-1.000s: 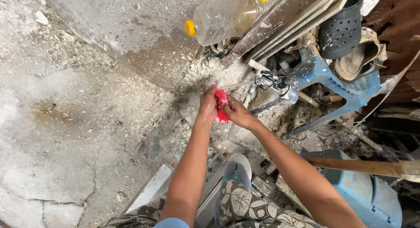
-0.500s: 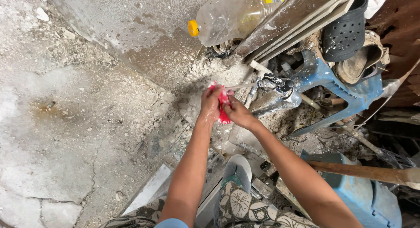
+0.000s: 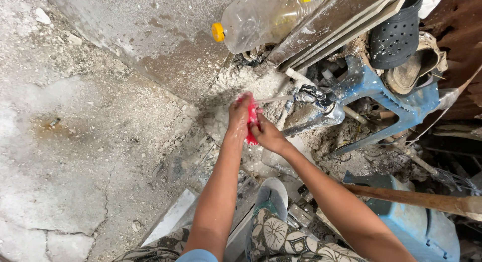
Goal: The person applies white plaster paste along decorative gypsum cornice moldings laid on a workbench, drawing a small red scraper along the grooves to fill and smooth them. They then wash their hands at a tap, dry them on a cloth, and press and smooth the molding surfaces by hand.
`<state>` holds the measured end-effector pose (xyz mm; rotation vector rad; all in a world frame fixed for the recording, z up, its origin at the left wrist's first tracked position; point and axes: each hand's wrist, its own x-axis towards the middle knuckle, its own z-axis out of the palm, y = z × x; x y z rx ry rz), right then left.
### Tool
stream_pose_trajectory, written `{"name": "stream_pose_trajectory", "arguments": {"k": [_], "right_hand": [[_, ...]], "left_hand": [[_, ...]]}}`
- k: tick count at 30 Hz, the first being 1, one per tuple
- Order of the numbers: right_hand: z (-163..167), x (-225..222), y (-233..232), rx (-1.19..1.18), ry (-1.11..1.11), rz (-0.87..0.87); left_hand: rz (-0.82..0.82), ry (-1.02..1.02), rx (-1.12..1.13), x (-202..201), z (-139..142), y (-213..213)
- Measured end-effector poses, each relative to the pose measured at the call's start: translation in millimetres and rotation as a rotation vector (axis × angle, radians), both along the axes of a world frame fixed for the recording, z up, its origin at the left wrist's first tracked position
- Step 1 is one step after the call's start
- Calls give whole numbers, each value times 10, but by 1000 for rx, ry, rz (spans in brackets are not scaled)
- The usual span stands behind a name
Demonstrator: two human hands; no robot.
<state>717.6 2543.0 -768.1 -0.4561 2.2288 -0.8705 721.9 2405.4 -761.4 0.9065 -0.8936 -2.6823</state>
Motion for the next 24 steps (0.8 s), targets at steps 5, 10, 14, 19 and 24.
{"name": "stream_pose_trajectory", "arguments": {"k": [5, 10, 14, 19, 24], "right_hand": [[12, -1, -44, 38, -21, 20], [21, -98, -110, 145, 102, -111], [138, -96, -235, -61, 85, -218], [403, -304, -386, -199, -118, -143], [352, -545, -374, -512, -536, -413]], "left_hand": [[53, -174, 224, 41, 90, -29], [30, 8, 119, 17, 188, 51], [-10, -60, 3, -40, 232, 74], [-193, 76, 108, 160, 348, 363], [-211, 163, -718, 239, 490, 564]]}}
